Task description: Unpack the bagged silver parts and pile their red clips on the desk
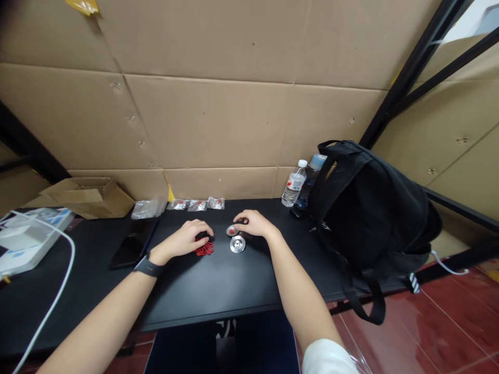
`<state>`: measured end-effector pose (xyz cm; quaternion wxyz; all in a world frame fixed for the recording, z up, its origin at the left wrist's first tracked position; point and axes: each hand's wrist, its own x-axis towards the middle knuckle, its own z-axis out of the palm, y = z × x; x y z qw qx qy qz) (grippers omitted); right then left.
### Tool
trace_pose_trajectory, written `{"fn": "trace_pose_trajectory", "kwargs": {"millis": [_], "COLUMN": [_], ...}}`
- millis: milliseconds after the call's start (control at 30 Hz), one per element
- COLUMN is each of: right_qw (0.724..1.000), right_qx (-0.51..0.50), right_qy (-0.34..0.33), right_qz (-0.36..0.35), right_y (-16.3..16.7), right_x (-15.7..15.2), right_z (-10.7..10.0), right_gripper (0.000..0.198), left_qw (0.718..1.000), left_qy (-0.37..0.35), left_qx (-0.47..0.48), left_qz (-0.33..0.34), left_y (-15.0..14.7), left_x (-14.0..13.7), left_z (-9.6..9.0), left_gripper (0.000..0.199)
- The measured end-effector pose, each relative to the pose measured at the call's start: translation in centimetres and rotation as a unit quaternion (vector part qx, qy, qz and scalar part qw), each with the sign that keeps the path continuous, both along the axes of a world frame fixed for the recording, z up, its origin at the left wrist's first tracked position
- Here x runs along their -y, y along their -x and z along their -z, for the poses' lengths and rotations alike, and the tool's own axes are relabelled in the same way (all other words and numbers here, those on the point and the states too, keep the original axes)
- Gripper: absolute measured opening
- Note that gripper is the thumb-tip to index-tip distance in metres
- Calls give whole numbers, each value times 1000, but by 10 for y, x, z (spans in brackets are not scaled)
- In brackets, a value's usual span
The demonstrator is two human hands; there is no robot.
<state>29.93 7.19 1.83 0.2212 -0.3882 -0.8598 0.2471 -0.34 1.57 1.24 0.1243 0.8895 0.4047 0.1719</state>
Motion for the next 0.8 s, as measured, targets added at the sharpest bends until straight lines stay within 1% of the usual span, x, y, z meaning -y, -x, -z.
{"fn": "trace_pose_trajectory", "kwargs": {"millis": [67,133,200,267,333,433,533,667,733,800], "right_qw": [998,995,994,994,994,994,996,997,994,991], "right_qx": [34,67,84,89,90,90,67,-33,-84,-111], "right_qy": [-11,-14,-13,-15,-21,-36,-49,-63,-54,-35], "right_qz": [-45,-66,-68,-67,-61,-50,-33,-21,-35,-62], "right_y": [5,9,10,9,7,4,5,10,15,20], "right_x": [3,4,4,3,2,0,0,4,9,14], "right_z": [-2,-3,-3,-1,1,5,5,-1,-6,-10], "right_gripper": [21,38,54,59,55,41,30,20,16,14], "left_qw": [1000,1000,1000,1000,1000,1000,1000,1000,999,998], "left_qy": [0,-1,-1,-1,0,3,3,0,-2,0], "left_qx": [1,0,3,4,3,0,2,15,37,64], "left_qz": [0,0,2,5,6,5,3,-3,3,16], "left_y": [0,0,0,1,1,1,0,-2,-5,-8], "left_x": [0,0,0,0,-1,-1,0,2,3,5], "left_z": [0,-1,-1,0,0,0,-1,-4,-5,-7], "left_gripper": [18,18,18,18,18,18,18,18,21,24]}}
